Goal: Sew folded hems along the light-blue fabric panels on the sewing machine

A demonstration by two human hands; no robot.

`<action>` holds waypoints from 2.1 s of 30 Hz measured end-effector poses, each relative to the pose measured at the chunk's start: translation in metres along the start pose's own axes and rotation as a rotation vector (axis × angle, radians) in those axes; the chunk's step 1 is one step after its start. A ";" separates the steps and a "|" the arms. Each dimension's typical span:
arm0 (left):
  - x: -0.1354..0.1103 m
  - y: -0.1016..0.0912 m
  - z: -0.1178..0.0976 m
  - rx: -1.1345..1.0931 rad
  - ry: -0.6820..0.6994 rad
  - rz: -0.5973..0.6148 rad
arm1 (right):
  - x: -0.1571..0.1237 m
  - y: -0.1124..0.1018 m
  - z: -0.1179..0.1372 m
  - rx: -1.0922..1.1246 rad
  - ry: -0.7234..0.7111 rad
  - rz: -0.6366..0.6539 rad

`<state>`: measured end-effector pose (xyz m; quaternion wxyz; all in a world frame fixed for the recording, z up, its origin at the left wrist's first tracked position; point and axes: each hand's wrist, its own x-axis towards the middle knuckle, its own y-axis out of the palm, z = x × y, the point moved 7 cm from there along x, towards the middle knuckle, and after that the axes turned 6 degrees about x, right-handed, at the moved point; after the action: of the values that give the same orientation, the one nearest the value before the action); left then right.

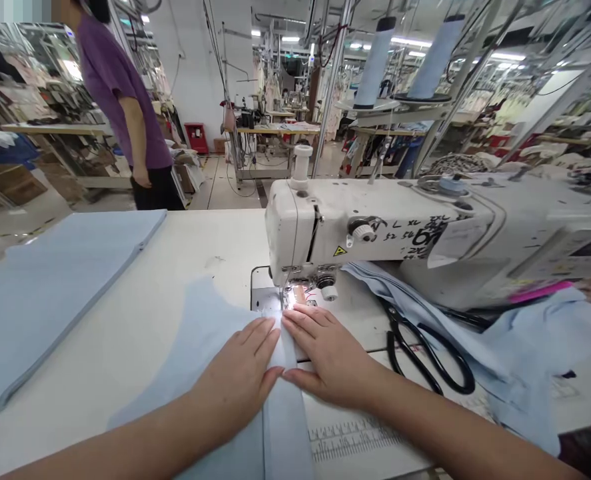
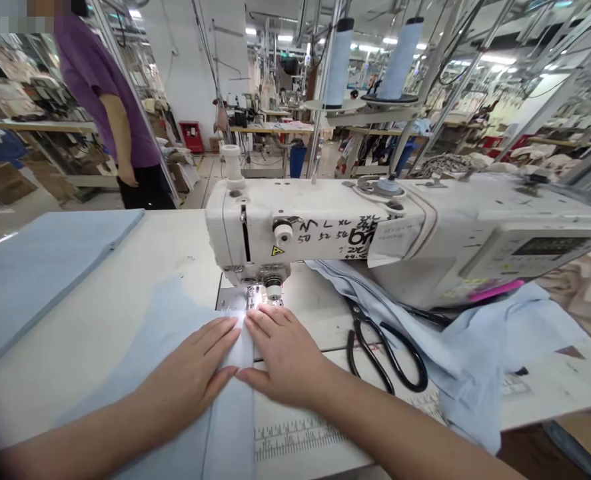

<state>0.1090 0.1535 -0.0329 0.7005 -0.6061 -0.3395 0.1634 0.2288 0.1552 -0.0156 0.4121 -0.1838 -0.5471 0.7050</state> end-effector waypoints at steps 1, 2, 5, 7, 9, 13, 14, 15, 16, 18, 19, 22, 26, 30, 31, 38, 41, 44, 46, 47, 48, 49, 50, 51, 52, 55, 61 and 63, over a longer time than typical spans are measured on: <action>0.000 0.001 0.001 -0.010 -0.001 0.008 | 0.000 0.000 0.000 0.002 0.003 0.003; 0.001 0.001 0.002 -0.021 -0.003 0.018 | 0.001 0.000 0.000 0.005 0.005 0.005; 0.003 0.001 0.003 -0.056 -0.015 0.045 | 0.001 0.000 0.000 0.011 0.008 0.005; 0.004 0.001 0.004 -0.072 -0.010 0.054 | 0.000 0.000 -0.001 0.005 -0.003 -0.008; 0.006 0.000 0.004 -0.083 -0.002 0.051 | 0.000 -0.002 0.000 0.000 -0.030 -0.043; 0.008 0.001 0.008 -0.105 -0.007 0.036 | -0.003 -0.009 0.001 0.018 -0.080 -0.124; 0.008 0.001 0.008 -0.107 -0.008 0.037 | -0.003 -0.009 0.001 0.020 -0.084 -0.121; 0.009 0.001 0.008 -0.106 -0.003 0.037 | -0.004 -0.009 0.001 0.018 -0.085 -0.111; 0.009 0.001 0.008 -0.103 0.003 0.039 | -0.004 -0.008 0.000 0.014 -0.082 -0.099; 0.010 0.002 0.008 -0.094 0.016 0.042 | -0.004 -0.007 0.000 0.003 -0.076 -0.088; 0.010 0.002 0.008 -0.091 0.019 0.040 | -0.004 -0.006 -0.001 0.000 -0.074 -0.087; 0.012 0.003 0.011 -0.095 0.004 0.038 | -0.003 -0.006 -0.003 0.006 -0.066 -0.078; 0.016 0.004 0.014 -0.102 -0.004 0.073 | -0.002 -0.007 -0.006 0.028 -0.048 -0.092; 0.021 0.003 0.016 -0.114 0.002 0.083 | -0.001 -0.008 -0.009 0.017 -0.030 -0.111; 0.022 0.003 0.017 -0.116 0.004 0.083 | 0.000 -0.008 -0.009 0.010 -0.024 -0.109; 0.024 0.007 0.021 -0.100 0.003 0.076 | 0.002 -0.007 -0.013 -0.015 0.022 -0.080; 0.025 0.006 0.021 -0.110 0.009 0.068 | 0.002 -0.007 -0.014 -0.014 0.039 -0.076; 0.026 0.004 0.021 -0.103 0.020 0.051 | 0.002 -0.007 -0.014 -0.008 0.048 -0.073; 0.026 0.003 0.021 -0.100 0.031 0.053 | 0.001 -0.007 -0.014 -0.007 0.042 -0.070; 0.027 0.003 0.021 -0.104 0.034 0.059 | 0.001 -0.008 -0.013 -0.010 0.035 -0.070; 0.027 0.003 0.022 -0.111 0.033 0.063 | 0.001 -0.008 -0.013 -0.013 0.023 -0.074; 0.027 0.003 0.022 -0.119 0.032 0.062 | 0.001 -0.009 -0.012 -0.016 0.010 -0.079; 0.027 0.003 0.022 -0.127 0.032 0.061 | 0.000 -0.010 -0.012 -0.019 -0.001 -0.087; 0.026 0.003 0.022 -0.133 0.030 0.063 | 0.000 -0.011 -0.011 -0.020 -0.012 -0.097; 0.026 0.003 0.022 -0.135 0.029 0.068 | 0.000 -0.012 -0.011 -0.022 -0.020 -0.107; 0.025 0.003 0.021 -0.128 0.032 0.092 | -0.001 -0.016 -0.013 -0.034 -0.030 -0.133; 0.030 0.002 0.022 -0.086 0.046 0.131 | -0.002 -0.028 -0.036 -0.124 0.081 -0.169; 0.034 0.002 0.024 -0.085 0.067 0.134 | 0.000 -0.029 -0.042 -0.149 0.108 -0.152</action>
<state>0.1176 0.1934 -0.0247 0.6726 -0.6617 -0.2812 0.1751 0.2701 0.1830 -0.0027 0.4784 -0.2094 -0.5873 0.6183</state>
